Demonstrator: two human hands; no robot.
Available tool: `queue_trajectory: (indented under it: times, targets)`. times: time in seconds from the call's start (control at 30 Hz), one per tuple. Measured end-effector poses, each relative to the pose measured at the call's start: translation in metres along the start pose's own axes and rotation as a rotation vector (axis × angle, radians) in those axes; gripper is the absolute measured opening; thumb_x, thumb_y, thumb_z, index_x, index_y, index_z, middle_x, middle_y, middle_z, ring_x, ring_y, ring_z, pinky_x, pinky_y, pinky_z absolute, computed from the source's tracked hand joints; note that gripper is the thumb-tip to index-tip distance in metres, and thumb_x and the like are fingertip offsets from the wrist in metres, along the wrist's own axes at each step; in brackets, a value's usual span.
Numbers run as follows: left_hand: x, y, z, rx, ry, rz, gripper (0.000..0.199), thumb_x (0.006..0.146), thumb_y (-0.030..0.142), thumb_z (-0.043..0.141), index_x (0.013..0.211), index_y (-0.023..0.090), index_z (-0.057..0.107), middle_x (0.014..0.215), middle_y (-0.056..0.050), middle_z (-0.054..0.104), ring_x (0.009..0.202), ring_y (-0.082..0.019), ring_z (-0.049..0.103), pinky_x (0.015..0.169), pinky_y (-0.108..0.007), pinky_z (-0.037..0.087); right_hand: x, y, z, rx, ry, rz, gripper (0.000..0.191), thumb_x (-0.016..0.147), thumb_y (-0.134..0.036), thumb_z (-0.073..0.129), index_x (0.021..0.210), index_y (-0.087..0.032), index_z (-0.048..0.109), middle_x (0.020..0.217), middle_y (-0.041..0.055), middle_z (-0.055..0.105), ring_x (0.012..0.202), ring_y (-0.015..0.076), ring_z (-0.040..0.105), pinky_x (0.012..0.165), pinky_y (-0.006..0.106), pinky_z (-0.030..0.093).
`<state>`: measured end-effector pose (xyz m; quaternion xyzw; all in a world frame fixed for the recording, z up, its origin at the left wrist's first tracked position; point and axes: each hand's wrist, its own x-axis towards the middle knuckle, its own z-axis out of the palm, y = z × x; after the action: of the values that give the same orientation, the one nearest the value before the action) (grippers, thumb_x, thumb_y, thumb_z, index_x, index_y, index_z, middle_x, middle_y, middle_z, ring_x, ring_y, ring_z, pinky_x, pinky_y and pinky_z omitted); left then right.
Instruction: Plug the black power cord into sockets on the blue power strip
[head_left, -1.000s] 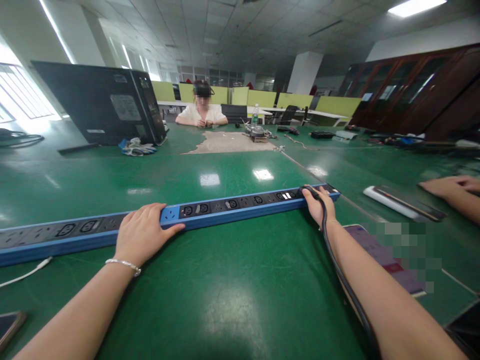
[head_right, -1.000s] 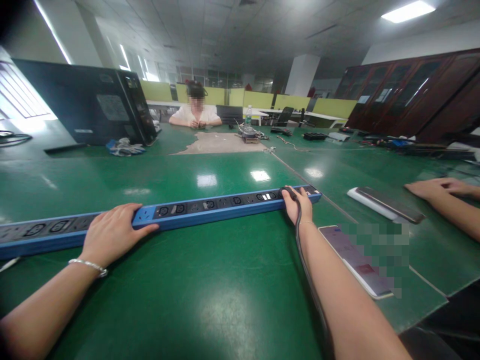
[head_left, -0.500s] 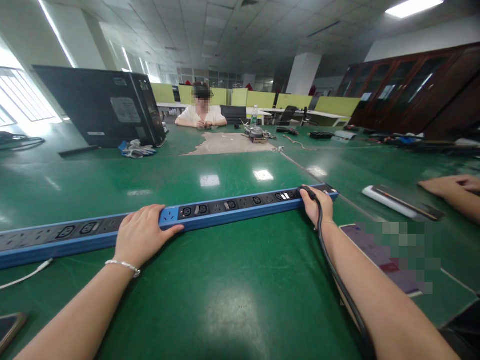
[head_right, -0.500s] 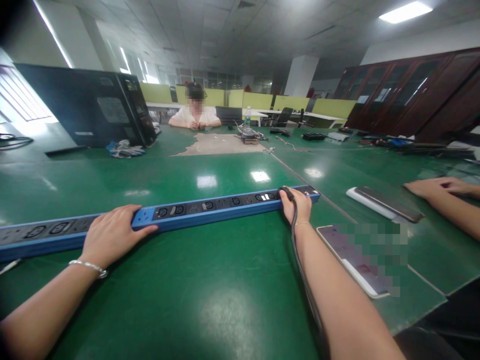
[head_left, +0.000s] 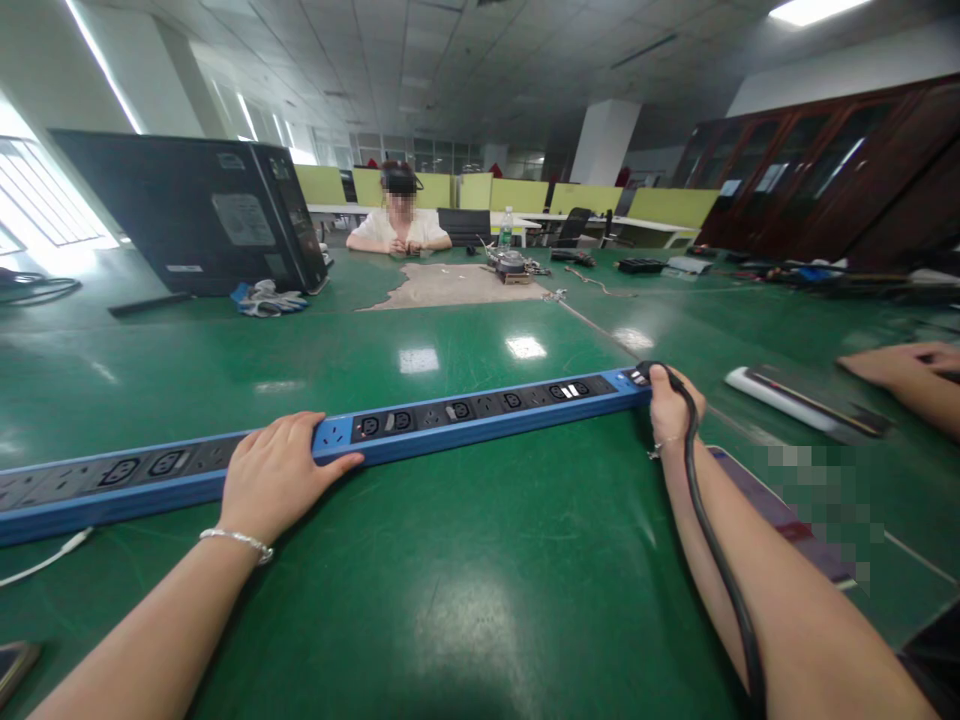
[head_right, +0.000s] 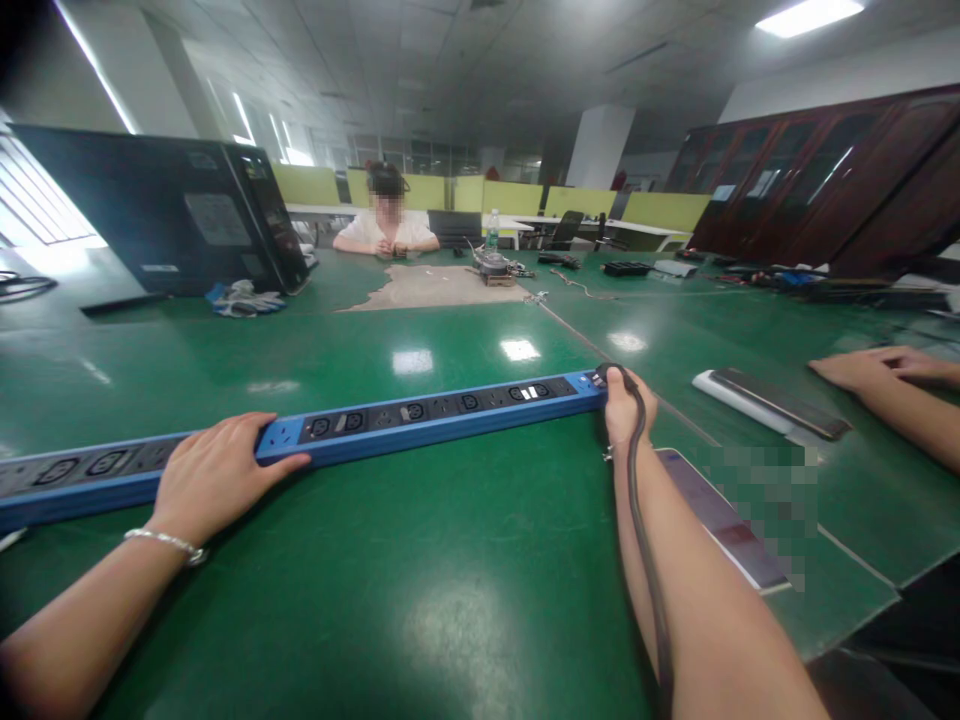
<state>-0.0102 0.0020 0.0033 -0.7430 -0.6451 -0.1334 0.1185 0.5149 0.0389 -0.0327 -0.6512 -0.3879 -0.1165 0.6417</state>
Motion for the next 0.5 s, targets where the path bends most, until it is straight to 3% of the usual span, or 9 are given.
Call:
queue_trajectory:
  times: [0.17,0.3,0.5]
  targets:
    - [0.000,0.001,-0.001,-0.005,-0.005,-0.006,0.073,0.075,0.070,0.041,0.120,0.013,0.049,0.116,-0.018,0.061,0.110,-0.032,0.054,0.095,-0.044,0.037,-0.002,-0.007,0.003,-0.047,-0.157,-0.002,0.049,0.073,-0.060,0.055,0.091,-0.017,0.070,0.095,0.0085,0.071,0.097,0.0257,0.063,0.092,0.041,0.046]
    - [0.000,0.001,-0.002,-0.011,-0.014,-0.005,0.073,0.075,0.070,0.041,0.120,0.013,0.049,0.116,-0.018,0.061,0.110,-0.033,0.054,0.095,-0.045,0.037,-0.001,-0.015,0.001,-0.137,-0.286,-0.085,0.047,0.076,-0.058,0.050,0.088,-0.019,0.071,0.095,0.0082,0.071,0.100,0.0267,0.062,0.095,0.043,0.043]
    - [0.001,0.001,-0.003,-0.018,-0.026,-0.011,0.073,0.074,0.070,0.040,0.120,0.015,0.049,0.118,-0.017,0.060,0.111,-0.033,0.054,0.095,-0.045,0.037,0.001,-0.014,0.002,-0.206,-0.331,-0.140,0.041,0.079,-0.052,0.049,0.090,-0.020,0.071,0.097,0.0073,0.070,0.100,0.0265,0.060,0.095,0.044,0.042]
